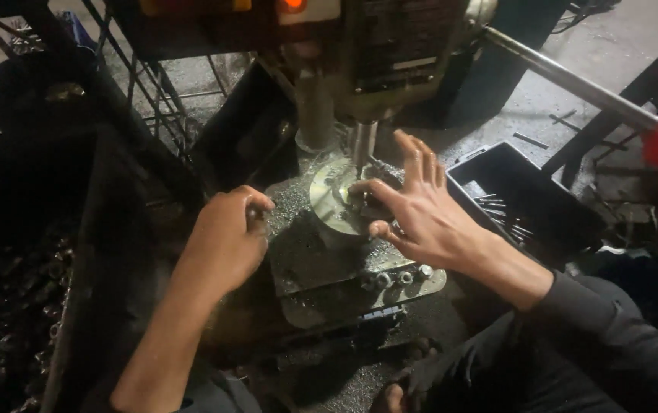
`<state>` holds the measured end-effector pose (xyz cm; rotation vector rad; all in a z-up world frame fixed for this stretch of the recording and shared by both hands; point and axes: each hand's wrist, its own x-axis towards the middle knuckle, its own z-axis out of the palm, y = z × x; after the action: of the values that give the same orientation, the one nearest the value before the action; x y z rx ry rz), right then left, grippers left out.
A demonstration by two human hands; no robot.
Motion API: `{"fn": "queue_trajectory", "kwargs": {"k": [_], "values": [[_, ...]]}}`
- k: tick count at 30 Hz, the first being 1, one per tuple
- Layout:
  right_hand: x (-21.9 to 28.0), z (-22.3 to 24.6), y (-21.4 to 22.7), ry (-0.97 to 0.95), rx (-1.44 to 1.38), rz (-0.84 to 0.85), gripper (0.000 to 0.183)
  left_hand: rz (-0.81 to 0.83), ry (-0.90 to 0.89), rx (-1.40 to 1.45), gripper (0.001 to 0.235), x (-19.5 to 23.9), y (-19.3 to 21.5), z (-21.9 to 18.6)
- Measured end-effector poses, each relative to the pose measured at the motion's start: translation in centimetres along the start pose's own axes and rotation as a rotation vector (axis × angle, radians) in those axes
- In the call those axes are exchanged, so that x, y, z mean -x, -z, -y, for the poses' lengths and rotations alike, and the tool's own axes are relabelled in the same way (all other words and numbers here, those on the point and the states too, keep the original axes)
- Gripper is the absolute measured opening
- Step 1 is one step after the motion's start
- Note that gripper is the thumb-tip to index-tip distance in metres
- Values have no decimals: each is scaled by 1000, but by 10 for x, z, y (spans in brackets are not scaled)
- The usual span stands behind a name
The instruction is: Operating a drill press to process metal components, including loading parts into a fixture and applying lubricant with a brush.
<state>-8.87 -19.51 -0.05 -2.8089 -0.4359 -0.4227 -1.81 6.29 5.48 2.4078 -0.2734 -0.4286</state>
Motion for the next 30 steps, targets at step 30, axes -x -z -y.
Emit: {"fn": "queue_trajectory", "kwargs": {"k": [30], "values": [[5, -9, 6, 75, 50, 13, 76, -21, -276, 32, 59, -14, -21, -6]]}}
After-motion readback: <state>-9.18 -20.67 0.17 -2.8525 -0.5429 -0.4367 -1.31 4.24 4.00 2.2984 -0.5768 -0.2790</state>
